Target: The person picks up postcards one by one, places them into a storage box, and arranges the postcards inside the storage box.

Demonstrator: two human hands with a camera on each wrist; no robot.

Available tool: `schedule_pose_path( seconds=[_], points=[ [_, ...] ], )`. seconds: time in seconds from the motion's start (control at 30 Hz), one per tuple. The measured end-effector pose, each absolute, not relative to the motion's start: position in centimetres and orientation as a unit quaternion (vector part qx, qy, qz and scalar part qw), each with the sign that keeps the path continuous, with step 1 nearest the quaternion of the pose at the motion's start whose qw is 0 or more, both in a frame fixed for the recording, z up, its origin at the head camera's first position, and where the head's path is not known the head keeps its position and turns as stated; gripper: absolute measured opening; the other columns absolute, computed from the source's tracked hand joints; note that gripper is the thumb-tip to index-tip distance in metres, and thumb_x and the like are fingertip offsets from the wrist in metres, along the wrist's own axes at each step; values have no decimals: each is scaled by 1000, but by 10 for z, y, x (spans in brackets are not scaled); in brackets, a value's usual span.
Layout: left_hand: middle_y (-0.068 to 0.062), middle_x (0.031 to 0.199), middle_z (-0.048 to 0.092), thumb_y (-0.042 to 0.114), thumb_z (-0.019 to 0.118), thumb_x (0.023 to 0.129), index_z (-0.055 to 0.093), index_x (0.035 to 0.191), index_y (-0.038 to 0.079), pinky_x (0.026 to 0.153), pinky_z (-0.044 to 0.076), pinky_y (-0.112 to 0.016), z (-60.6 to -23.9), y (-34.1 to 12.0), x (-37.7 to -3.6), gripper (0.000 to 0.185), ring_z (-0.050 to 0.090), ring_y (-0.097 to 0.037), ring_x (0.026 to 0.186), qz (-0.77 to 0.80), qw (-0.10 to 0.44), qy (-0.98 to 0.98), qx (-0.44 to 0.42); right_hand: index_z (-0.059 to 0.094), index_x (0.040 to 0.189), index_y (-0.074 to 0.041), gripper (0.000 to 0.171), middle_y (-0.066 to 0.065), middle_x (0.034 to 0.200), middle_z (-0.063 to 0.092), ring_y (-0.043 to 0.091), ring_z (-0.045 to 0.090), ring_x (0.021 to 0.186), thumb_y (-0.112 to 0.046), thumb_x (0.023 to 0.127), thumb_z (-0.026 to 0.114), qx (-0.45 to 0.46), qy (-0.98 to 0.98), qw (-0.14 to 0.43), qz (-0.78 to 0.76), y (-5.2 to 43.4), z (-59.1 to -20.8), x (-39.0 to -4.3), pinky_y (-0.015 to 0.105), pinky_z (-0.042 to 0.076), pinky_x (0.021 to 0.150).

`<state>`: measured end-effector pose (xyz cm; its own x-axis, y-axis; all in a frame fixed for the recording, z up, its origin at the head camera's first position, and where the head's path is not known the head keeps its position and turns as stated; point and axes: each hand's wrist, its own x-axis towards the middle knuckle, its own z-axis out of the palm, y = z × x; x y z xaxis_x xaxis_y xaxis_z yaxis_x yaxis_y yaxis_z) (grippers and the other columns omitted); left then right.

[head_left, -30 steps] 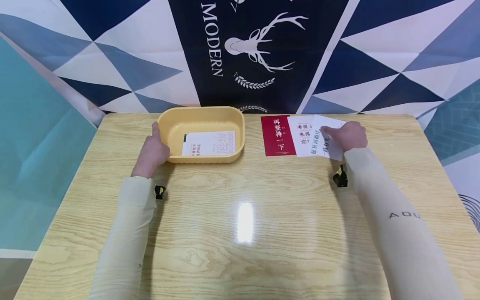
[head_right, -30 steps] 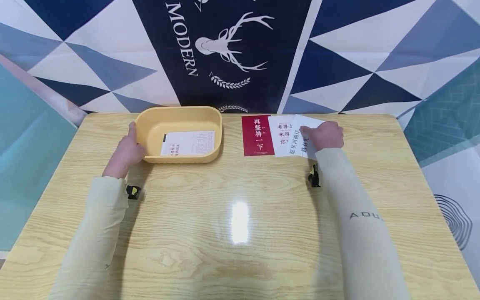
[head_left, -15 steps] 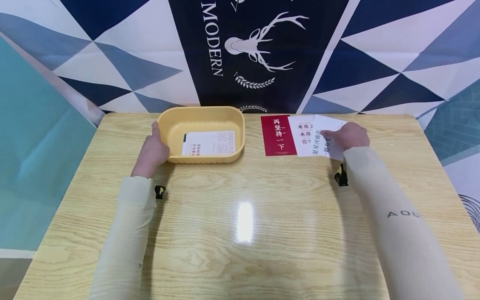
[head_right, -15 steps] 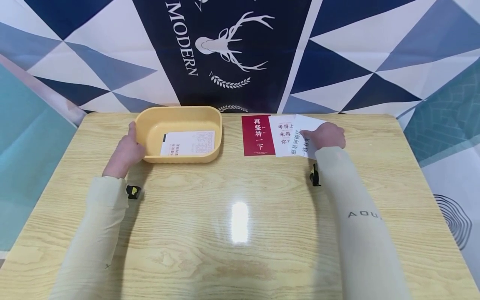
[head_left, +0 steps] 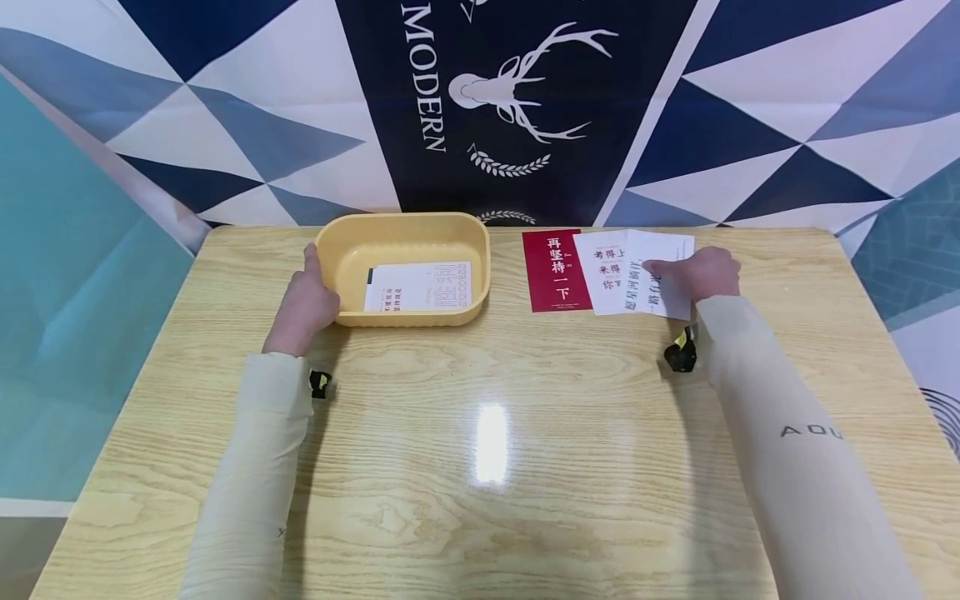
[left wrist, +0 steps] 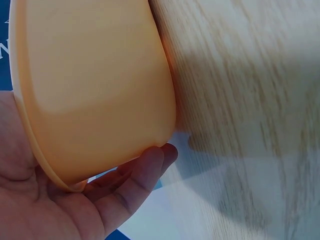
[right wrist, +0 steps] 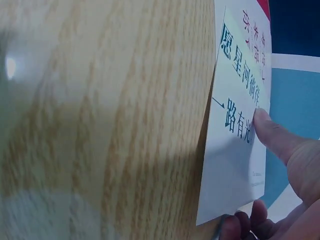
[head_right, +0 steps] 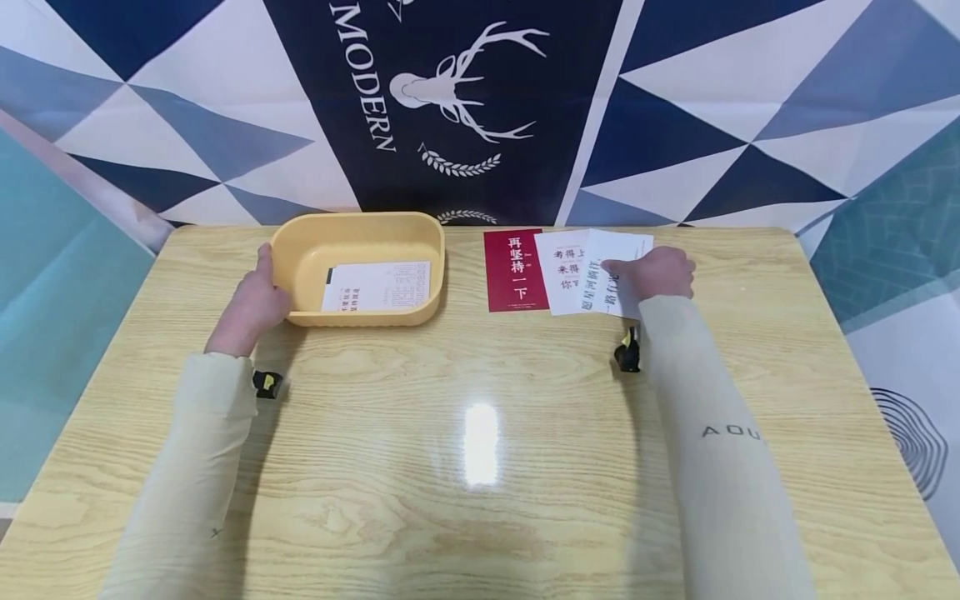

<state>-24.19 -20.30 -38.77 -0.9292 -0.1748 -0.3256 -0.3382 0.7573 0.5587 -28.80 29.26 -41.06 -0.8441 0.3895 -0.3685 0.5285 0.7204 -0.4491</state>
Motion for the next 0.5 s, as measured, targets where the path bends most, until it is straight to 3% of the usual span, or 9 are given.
schedule_pose_path(
  seconds=[0.13,0.23,0.3,0.4,0.5],
  points=[
    [-36,141,26,-3,33,85,-19,147,9,103,31,-50,-388,-204,-242,82,37,-37,115,319,128,929,-134,36,130,10,89,22,111,46,30,49,98,-55,76,66,252,905,117,-322,291,-411,-286,34,40,78],
    [-36,140,27,-3,33,86,-19,147,9,103,32,-50,-388,-204,-242,82,38,-36,114,315,128,931,-134,20,139,10,100,22,111,46,25,52,94,-53,78,66,250,898,117,-343,291,-411,-285,35,42,85],
    [-36,140,27,-3,34,86,-19,147,8,102,32,-50,-388,-204,-242,82,38,-37,114,314,129,931,-134,16,142,10,100,22,115,47,22,57,89,-51,79,65,256,890,115,-359,292,-410,-285,34,44,86],
    [-36,140,27,-3,34,85,-19,147,9,102,33,-49,-387,-204,-243,83,38,-37,113,314,129,931,-135,22,143,6,89,19,122,46,18,56,91,-47,84,62,268,876,113,-386,292,-409,-286,31,44,83],
    [-36,139,27,-3,35,85,-19,147,9,101,33,-49,-388,-204,-243,83,39,-37,112,312,129,931,-136,34,140,2,66,16,128,43,22,49,107,-36,90,55,278,861,102,-414,292,-406,-287,32,43,90]
  ],
)
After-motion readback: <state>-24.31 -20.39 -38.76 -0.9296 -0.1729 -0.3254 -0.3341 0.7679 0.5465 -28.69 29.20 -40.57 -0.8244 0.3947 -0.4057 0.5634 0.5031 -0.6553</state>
